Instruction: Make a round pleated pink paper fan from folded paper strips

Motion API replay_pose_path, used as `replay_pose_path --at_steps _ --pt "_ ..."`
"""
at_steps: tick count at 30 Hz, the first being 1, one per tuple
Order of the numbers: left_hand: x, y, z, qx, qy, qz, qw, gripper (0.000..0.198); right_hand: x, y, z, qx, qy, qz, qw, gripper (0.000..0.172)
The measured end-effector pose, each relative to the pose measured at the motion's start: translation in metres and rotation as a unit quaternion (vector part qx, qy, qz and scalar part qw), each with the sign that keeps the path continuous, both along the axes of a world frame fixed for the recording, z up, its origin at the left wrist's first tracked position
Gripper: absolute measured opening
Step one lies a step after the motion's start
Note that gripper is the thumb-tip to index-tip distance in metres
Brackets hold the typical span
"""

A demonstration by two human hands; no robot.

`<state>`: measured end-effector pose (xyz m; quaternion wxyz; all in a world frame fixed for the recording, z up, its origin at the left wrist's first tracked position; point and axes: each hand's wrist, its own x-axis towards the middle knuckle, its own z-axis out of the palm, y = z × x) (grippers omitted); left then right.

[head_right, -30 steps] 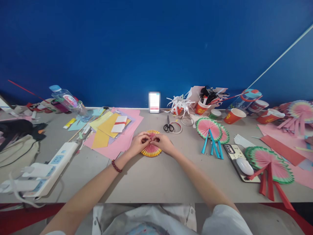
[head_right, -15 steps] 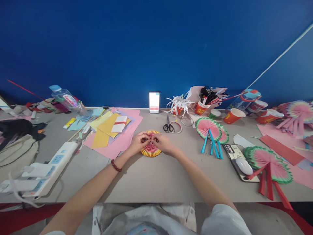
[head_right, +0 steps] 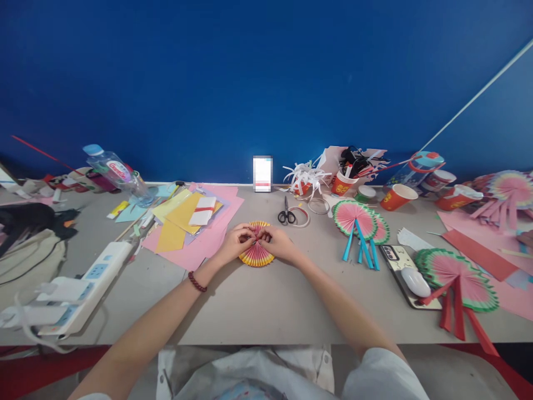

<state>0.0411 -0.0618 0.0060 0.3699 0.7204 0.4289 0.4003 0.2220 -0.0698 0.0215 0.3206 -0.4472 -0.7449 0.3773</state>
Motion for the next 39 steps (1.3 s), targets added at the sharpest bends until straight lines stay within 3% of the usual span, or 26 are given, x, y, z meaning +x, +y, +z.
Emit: replay_pose_path --at_steps 12,39 --pt "-0.001 0.001 -0.003 -0.006 -0.006 -0.001 1.0 0.01 0.001 0.001 -0.001 0.053 -0.03 -0.036 0.998 0.007" --pt "0.0 0.0 -0.002 0.002 0.001 -0.006 1.0 0.005 -0.008 0.003 -0.018 0.071 -0.088 -0.063 0.992 0.006"
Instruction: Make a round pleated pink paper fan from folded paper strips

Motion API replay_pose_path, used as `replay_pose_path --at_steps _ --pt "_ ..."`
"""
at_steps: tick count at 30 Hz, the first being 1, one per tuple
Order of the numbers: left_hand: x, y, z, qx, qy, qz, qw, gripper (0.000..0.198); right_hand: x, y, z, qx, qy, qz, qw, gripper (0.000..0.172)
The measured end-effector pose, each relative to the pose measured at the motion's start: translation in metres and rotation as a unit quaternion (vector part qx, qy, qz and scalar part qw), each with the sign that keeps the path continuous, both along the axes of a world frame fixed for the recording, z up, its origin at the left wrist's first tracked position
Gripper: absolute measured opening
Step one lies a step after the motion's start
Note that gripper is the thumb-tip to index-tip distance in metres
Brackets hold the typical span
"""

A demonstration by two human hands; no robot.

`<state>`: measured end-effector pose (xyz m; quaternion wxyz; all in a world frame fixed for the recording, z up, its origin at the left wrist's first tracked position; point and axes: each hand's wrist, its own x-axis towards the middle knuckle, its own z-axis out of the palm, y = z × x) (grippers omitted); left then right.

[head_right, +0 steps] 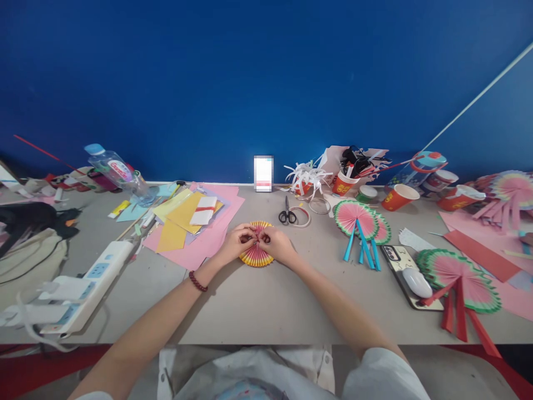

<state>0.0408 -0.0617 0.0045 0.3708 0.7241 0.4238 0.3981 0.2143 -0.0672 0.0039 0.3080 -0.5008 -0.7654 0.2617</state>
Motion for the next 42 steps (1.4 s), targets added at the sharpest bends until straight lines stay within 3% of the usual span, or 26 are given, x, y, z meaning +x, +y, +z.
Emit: replay_pose_path --at_steps 13,27,42 --pt "0.003 -0.0022 -0.0006 0.033 0.01 0.009 0.999 0.007 -0.0009 -0.0007 0.0052 -0.005 -0.023 0.02 1.0 0.008" --pt "0.0024 -0.0029 0.0043 0.013 0.001 0.01 1.0 0.008 0.0054 0.0006 0.0096 -0.046 0.05 0.046 0.997 0.01" --pt "0.0038 -0.0026 0.0028 0.012 -0.005 0.015 1.0 0.007 0.0022 0.002 0.0056 -0.013 0.0 0.04 0.999 0.011"
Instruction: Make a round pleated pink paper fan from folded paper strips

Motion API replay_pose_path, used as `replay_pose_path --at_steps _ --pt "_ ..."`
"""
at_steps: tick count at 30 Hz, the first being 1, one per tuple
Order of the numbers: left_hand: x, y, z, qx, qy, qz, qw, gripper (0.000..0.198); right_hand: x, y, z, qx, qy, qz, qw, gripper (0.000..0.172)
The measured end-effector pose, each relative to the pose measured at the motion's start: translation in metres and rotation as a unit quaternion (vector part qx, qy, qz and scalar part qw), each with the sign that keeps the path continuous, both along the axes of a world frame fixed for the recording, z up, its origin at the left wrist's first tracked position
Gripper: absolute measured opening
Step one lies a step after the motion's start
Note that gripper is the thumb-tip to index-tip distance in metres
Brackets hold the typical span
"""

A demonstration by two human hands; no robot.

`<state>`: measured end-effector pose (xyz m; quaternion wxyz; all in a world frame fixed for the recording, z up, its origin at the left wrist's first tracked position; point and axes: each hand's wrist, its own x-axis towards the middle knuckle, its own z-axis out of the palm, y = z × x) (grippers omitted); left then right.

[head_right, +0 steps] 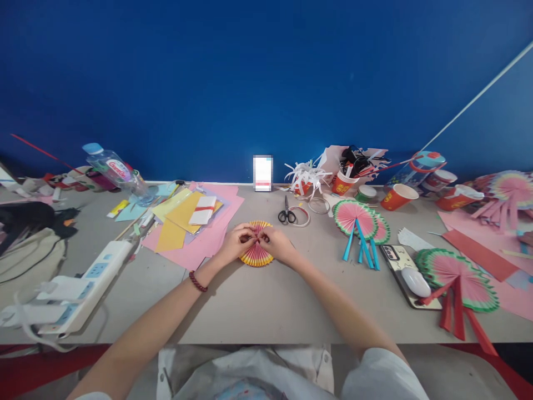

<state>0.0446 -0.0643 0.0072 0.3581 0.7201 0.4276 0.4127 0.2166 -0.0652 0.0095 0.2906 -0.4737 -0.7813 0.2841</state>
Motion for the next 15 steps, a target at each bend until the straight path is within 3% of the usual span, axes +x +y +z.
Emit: replay_pose_path --at_steps 15 --pt "-0.0008 0.0002 -0.0006 0.002 0.006 0.0 1.0 0.007 0.0024 -0.0047 0.0062 -0.011 0.04 0.002 0.999 0.012"
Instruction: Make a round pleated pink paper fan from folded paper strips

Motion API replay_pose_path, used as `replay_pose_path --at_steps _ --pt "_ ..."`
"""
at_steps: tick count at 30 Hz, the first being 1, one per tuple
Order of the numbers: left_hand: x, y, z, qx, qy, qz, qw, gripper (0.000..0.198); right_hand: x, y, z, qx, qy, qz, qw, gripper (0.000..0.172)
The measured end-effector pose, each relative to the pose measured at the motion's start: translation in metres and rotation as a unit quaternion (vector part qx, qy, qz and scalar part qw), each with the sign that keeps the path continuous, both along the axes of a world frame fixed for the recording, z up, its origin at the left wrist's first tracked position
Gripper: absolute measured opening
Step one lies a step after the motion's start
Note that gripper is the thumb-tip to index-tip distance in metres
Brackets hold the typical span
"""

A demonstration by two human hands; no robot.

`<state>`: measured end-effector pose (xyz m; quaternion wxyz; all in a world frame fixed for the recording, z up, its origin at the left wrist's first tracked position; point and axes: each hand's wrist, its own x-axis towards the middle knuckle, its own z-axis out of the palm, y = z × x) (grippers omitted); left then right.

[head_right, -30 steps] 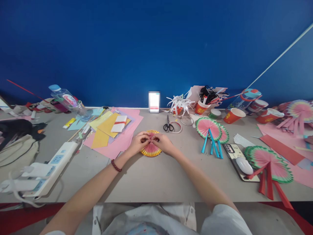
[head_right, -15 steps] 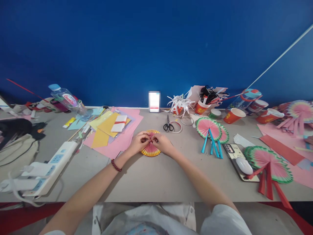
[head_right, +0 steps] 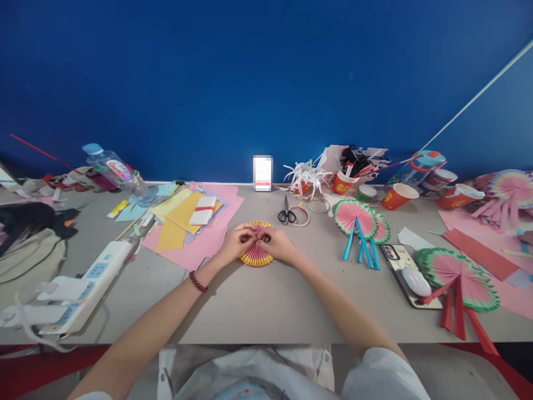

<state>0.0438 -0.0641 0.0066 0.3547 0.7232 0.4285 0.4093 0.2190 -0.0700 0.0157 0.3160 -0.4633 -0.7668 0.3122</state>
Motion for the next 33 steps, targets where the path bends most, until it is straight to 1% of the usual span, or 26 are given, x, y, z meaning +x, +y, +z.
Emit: replay_pose_path --at_steps 9,18,23,27,33 --pt "0.0 0.001 -0.001 0.008 0.006 0.002 1.0 0.007 0.0 0.006 -0.011 0.024 -0.01 -0.001 1.0 0.013" --pt "0.001 0.001 -0.004 0.018 0.01 0.013 1.0 0.007 -0.001 0.003 -0.004 0.069 -0.039 -0.018 0.997 0.014" --pt "0.002 0.001 -0.003 0.023 0.012 0.017 1.0 0.006 -0.001 0.003 -0.004 0.068 -0.056 -0.021 0.996 0.015" --pt "0.001 0.001 -0.004 0.017 0.014 0.018 1.0 0.006 -0.001 0.003 -0.004 0.076 -0.068 -0.037 0.994 0.011" --pt "0.001 0.0 -0.003 0.021 0.011 0.019 1.0 0.007 -0.001 0.003 0.0 0.076 -0.054 -0.057 0.994 0.009"
